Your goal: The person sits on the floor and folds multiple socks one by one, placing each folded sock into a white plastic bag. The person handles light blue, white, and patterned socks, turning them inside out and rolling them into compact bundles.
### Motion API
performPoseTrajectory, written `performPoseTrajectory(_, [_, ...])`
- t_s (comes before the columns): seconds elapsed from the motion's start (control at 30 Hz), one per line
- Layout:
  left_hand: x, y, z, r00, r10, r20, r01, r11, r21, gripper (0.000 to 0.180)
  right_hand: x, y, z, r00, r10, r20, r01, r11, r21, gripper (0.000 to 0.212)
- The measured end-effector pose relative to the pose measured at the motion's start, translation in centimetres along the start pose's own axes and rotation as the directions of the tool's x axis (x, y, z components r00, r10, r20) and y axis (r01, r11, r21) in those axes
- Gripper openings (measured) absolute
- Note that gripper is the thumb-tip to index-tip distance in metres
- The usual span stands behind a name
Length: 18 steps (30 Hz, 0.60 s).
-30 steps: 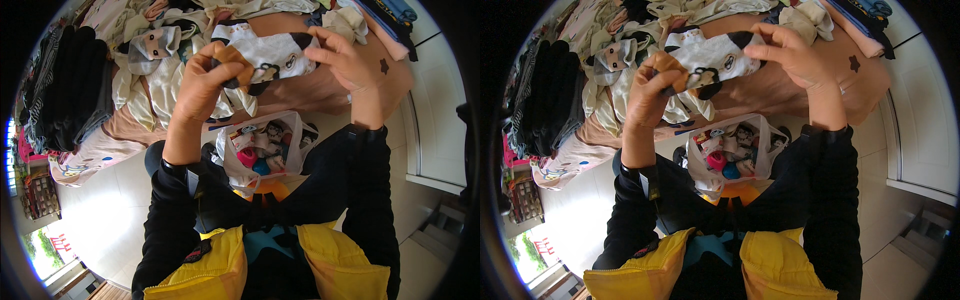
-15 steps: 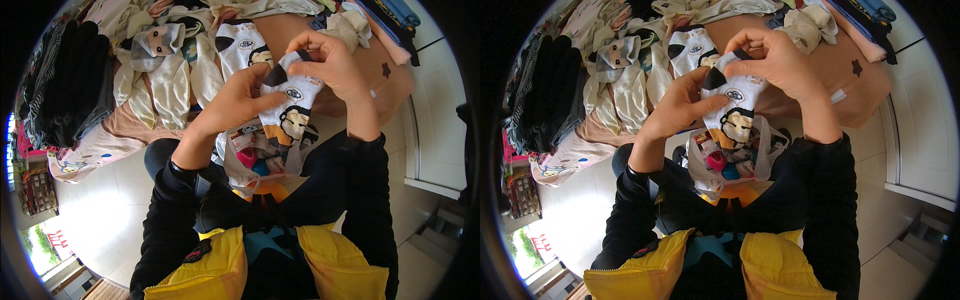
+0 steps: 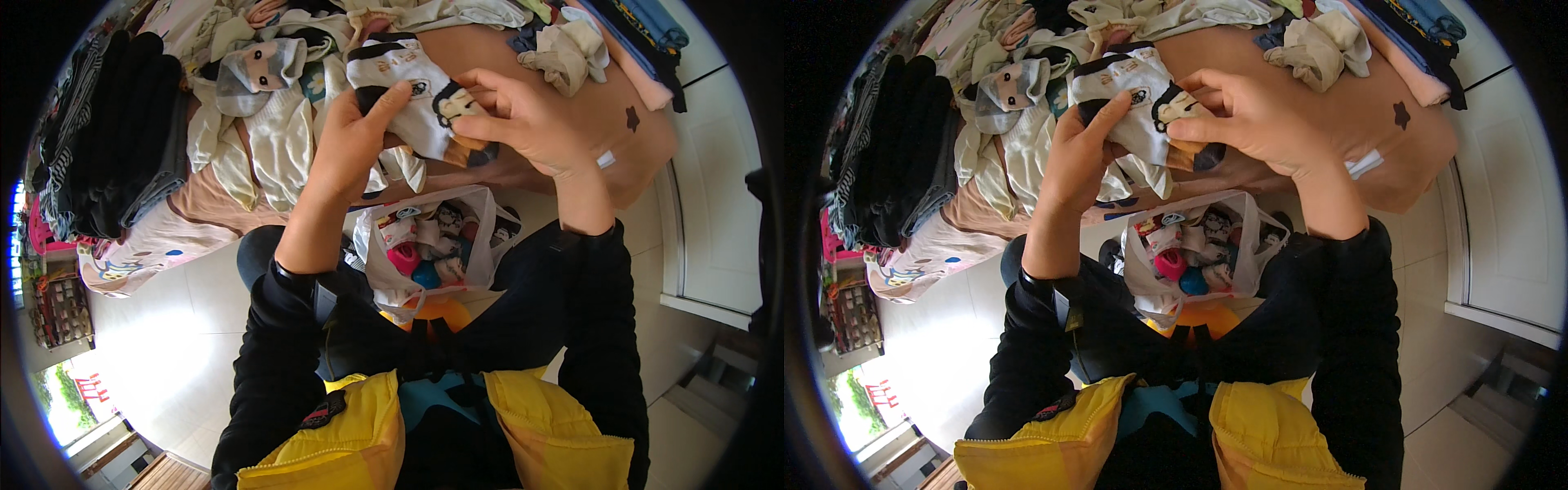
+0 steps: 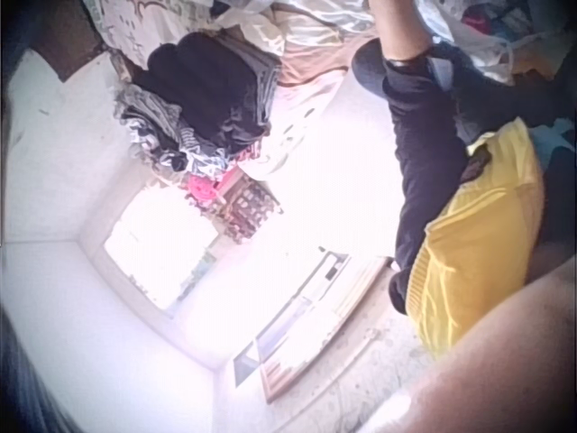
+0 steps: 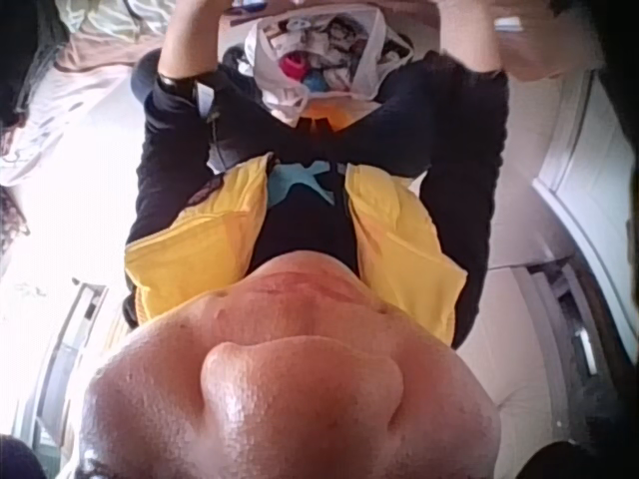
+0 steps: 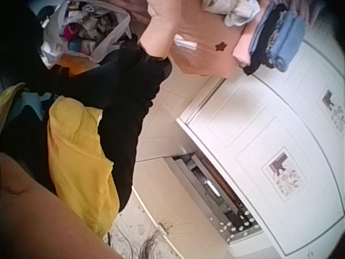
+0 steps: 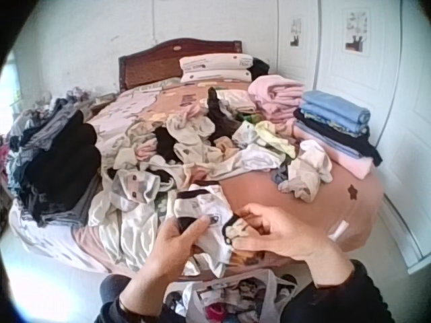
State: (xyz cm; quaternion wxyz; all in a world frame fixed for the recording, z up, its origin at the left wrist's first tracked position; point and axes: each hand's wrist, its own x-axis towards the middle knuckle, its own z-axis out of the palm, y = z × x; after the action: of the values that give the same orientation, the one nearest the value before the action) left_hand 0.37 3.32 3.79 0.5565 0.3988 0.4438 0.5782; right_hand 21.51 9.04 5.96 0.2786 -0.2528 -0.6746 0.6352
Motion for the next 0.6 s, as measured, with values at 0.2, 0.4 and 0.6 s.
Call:
performPoseTrajectory(0.2, [2.6, -0.2, -1.6, 0.993, 0.079, -0.087, -0.090, 0.989, -0.118, 0.026, 1.1, 0.6, 0.4, 0.998, 0.006, -0.067, -0.011, 0.997, -0.070, 0.043])
performPoseTrajectory(0.4, [4.0, -0.1, -1.6, 0.975, 0.212, -0.059, -0.218, 0.968, -0.121, 0.037, 3.1, 2.9, 2.7, 0.943, -0.234, -0.237, 0.234, 0.972, -0.029, 0.044])
performPoseTrajectory(0.6, [4.2, -0.7, -2.7, 0.962, 0.272, 0.021, -0.266, 0.919, 0.289, 0.035, 3.3, 3.8, 2.6, 0.973, -0.070, -0.219, 0.051, 0.995, -0.092, 0.036])
